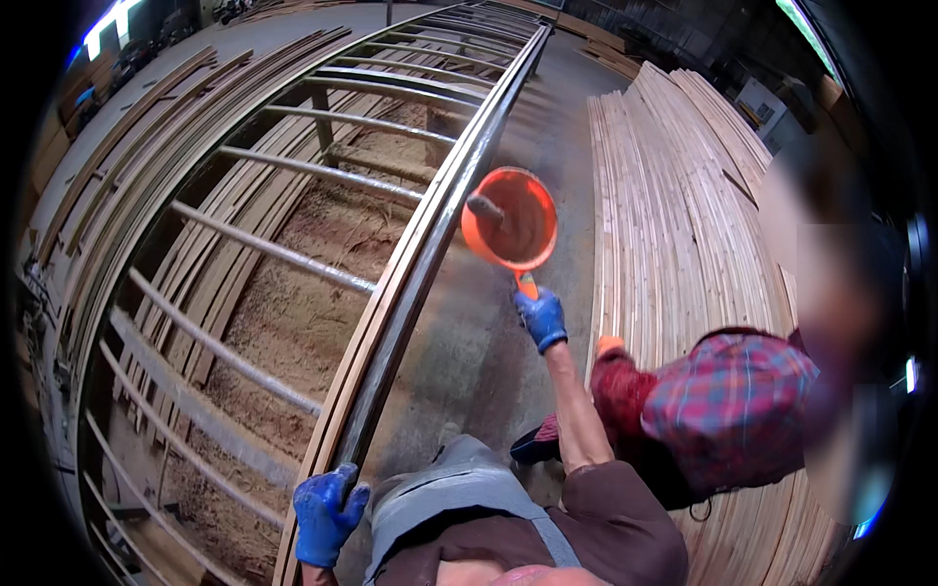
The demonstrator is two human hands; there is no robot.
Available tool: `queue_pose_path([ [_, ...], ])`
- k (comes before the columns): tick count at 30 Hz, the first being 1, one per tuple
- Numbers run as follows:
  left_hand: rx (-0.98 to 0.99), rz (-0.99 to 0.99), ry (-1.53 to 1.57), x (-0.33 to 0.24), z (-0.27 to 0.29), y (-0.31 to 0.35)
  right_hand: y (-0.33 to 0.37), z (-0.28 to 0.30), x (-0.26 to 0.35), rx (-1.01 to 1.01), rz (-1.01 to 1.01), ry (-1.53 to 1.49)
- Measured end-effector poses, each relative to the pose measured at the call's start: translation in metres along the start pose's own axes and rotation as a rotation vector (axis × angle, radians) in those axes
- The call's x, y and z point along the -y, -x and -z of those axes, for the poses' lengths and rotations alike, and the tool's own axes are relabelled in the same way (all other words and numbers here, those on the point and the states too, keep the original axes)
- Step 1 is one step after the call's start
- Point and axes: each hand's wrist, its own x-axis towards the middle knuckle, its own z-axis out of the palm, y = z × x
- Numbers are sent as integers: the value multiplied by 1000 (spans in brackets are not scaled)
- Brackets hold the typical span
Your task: The person picks up a long wooden plank and places it on a metal rack. They then use a trowel to scoop a white substance from an orange bucket and spread it evenly along the length of the plank.
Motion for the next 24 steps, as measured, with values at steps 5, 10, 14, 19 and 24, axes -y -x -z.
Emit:
queue_pose_path([
  [5, 67, -36, -101, -12, -24, -120, -30, -1, -63, 142, -245, 9],
  [10, 50, -113, -154, -2, -64, -263, -78, -7, -139, 237, -469, 43],
  [14, 13, -114, -169, 10, -100, -385, -139, -19, -157, 337, -711, -84],
  [19, -12, -136, -197, 7, -157, -539, -231, -17, -216, 277, -857, -40],
  [24, 20, -167, -170, -9, -187, -684, -359, -21, -243, 218, -878, -45],
])
